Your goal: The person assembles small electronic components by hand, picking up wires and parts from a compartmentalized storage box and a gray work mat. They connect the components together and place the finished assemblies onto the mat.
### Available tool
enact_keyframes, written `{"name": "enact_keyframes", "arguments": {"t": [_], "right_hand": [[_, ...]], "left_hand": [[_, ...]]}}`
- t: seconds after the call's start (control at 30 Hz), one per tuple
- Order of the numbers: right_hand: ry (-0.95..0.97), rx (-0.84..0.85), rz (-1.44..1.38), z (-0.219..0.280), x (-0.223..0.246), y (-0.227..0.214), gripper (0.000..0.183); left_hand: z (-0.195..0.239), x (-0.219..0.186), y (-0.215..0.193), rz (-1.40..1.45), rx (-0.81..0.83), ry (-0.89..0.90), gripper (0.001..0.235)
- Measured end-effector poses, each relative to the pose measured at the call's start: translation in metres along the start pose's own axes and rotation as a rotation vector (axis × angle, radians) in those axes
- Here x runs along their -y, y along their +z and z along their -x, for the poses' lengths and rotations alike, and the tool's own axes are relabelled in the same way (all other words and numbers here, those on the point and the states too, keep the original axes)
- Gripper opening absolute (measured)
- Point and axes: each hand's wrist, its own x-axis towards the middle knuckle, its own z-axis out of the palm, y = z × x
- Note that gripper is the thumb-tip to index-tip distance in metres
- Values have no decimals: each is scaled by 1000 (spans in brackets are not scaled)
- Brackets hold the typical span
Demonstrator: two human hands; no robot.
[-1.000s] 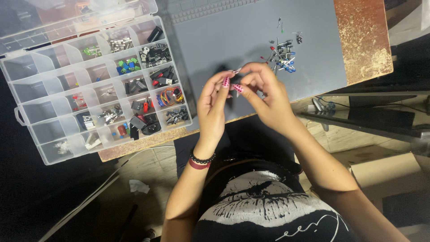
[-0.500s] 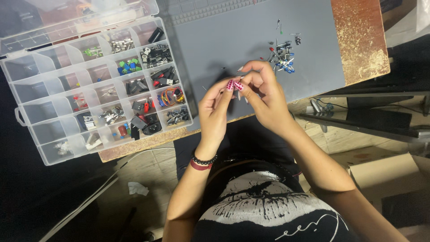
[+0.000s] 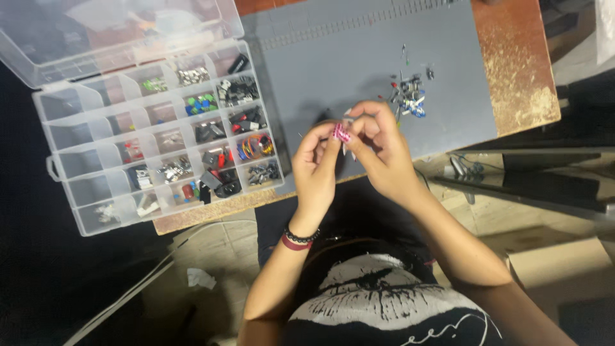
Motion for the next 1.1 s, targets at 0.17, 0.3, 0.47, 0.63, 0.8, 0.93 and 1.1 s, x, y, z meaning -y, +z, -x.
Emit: {"name": "enact_keyframes", "arguments": {"t": [0.17, 0.3, 0.47, 0.63, 0.8, 0.93, 1.1], "right_hand": [[39, 1, -39, 1, 2, 0, 36], [42, -14, -35, 1, 6, 0, 29], [25, -46, -26, 1, 4, 1, 25], [16, -85, 11, 2, 0, 4, 24], [17, -92, 137, 2, 11, 10, 18], [21, -57, 172, 1, 8, 9, 13], [41, -106, 114, 0, 5, 14, 20]], "left_hand": [[0, -2, 3, -12, -50, -16, 16], [-4, 0, 4, 15, -53, -21, 14], [-5, 5, 4, 54, -54, -20, 13], [-7, -1, 7, 34, -93, -9, 10], [-8, -2, 10, 36, -130, 0, 7], [-7, -8, 14, 39, -112, -8, 7], [-4, -21, 21, 50, -88, 17, 7]]}}
